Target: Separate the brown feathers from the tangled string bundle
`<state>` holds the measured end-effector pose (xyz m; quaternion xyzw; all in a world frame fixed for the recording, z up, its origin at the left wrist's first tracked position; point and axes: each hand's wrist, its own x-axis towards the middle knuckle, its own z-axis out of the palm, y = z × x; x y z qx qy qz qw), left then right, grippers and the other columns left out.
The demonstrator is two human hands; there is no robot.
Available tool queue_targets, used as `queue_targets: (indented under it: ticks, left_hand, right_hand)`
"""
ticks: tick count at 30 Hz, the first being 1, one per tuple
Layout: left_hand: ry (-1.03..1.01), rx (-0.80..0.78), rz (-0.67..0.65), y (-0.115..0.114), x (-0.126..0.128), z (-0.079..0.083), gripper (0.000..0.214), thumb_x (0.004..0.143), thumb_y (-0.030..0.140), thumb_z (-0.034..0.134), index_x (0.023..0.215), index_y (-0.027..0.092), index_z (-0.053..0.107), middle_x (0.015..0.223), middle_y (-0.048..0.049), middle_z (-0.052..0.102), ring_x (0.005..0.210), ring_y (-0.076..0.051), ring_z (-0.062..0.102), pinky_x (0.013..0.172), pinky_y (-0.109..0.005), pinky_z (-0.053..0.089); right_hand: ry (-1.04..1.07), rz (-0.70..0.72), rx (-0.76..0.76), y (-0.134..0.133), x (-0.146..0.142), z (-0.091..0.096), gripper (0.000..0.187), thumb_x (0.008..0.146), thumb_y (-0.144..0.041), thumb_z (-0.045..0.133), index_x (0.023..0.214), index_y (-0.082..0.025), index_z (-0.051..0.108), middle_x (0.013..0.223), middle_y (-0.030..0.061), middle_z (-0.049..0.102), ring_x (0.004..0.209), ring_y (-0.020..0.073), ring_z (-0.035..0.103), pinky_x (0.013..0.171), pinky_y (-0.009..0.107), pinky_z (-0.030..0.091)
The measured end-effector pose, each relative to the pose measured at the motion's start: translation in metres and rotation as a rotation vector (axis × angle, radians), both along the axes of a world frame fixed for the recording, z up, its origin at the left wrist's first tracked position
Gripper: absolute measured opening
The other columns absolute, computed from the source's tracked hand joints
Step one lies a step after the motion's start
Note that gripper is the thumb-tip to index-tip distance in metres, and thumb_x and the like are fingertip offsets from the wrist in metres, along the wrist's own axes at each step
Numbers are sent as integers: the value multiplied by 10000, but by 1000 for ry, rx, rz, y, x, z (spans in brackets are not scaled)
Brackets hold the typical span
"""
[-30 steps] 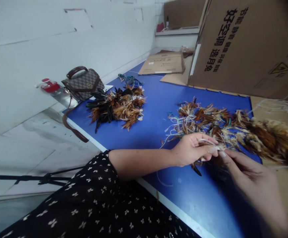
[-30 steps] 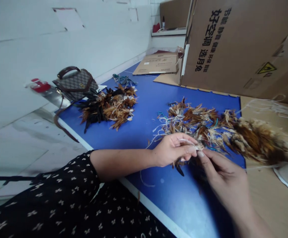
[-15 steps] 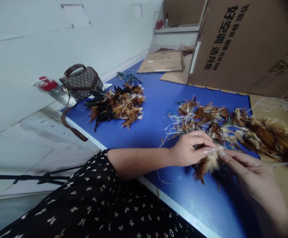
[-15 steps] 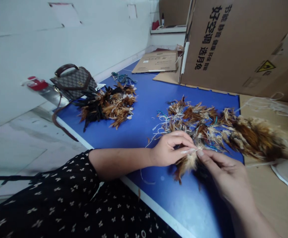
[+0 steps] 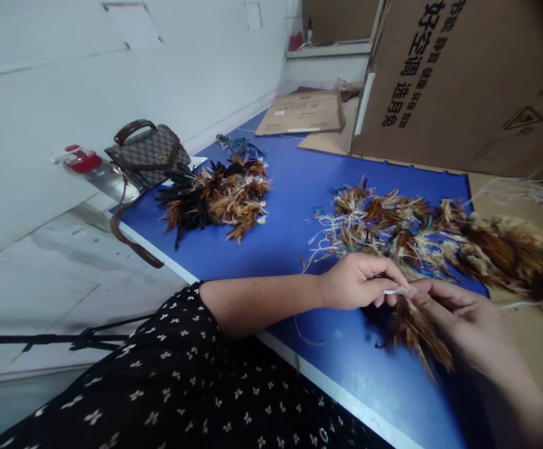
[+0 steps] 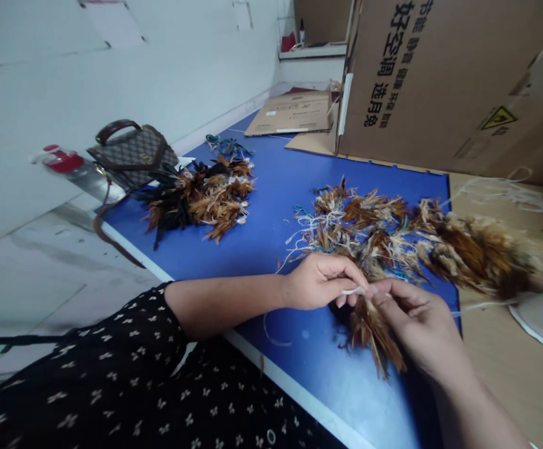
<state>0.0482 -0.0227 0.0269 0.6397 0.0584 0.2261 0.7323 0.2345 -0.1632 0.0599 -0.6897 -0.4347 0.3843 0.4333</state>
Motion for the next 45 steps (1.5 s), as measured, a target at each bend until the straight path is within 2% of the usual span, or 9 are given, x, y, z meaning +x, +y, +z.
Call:
queue_targets:
  ticks: [5,10,15,20,26,33,38,41,45]
  left_hand:
    - [137,-112,76,3,5,-2,164,1021,267,862,1055,132,775,808,-12,772,602,-58,639,574,-223,508]
    - [189,-205,91,3,10,-4,378,935,200,927,1214,157,676,881,-10,810,631,-72,694,578,-233,512]
    - [239,-132,72,1,7,-5,386,933,128,885,1219,193,634,832,54,742,628,-69,701,592,-215,521]
    - [226,-33,37,-4,6,-1,289,953,36,797,1142,191,642,804,72,700,662,-65,719,741,-255,599]
    - [248,-54,-9,-3,7,-10,383,929,80,881,1188,193,622,768,74,698,685,-99,728,707,-260,579]
    - [172,-162,-92,9,8,-19,400,925,-132,551,1175,176,607,844,-1,768,728,-104,763,729,-269,601]
    - [223,-202,-106,11,7,-12,213,1017,58,763,1172,151,650,835,-17,790,673,-87,724,730,-284,581]
    - [264,-237,-56,9,10,-12,343,921,149,943,1154,141,692,802,24,757,694,-90,722,703,-278,550]
    - [287,-263,-19,7,12,-13,374,866,209,998,1081,144,699,838,1,791,674,-80,716,645,-268,515]
  right_hand:
    - [-255,-17,76,-8,7,6,771,824,-994,779,840,-226,837,791,73,791,738,212,699,636,257,543]
    - [-378,34,130,-11,8,13,761,893,-985,722,852,-231,822,759,61,770,682,188,660,573,249,493]
    - [-353,-19,148,-9,-2,12,742,859,-917,812,1112,-224,888,742,35,758,581,159,618,507,253,488]
    - [-354,25,180,-7,-4,2,633,894,-848,812,955,-226,913,887,103,866,727,216,777,664,293,624]
    - [-375,29,141,-6,-1,-12,608,948,-823,746,963,-235,899,922,90,881,760,218,795,695,287,616]
    - [-378,-15,74,-5,4,-24,636,936,-853,730,1006,-243,895,942,78,892,725,200,765,686,282,602]
    - [-295,-35,106,-5,2,-18,647,921,-858,778,1008,-229,905,978,111,904,795,234,819,793,312,668]
    - [-333,-72,129,-4,-1,-14,689,870,-907,784,960,-236,916,985,119,911,786,246,831,774,327,674]
    - [-334,-59,159,-5,-4,-7,649,885,-877,789,969,-245,916,994,110,912,832,258,852,801,334,685]
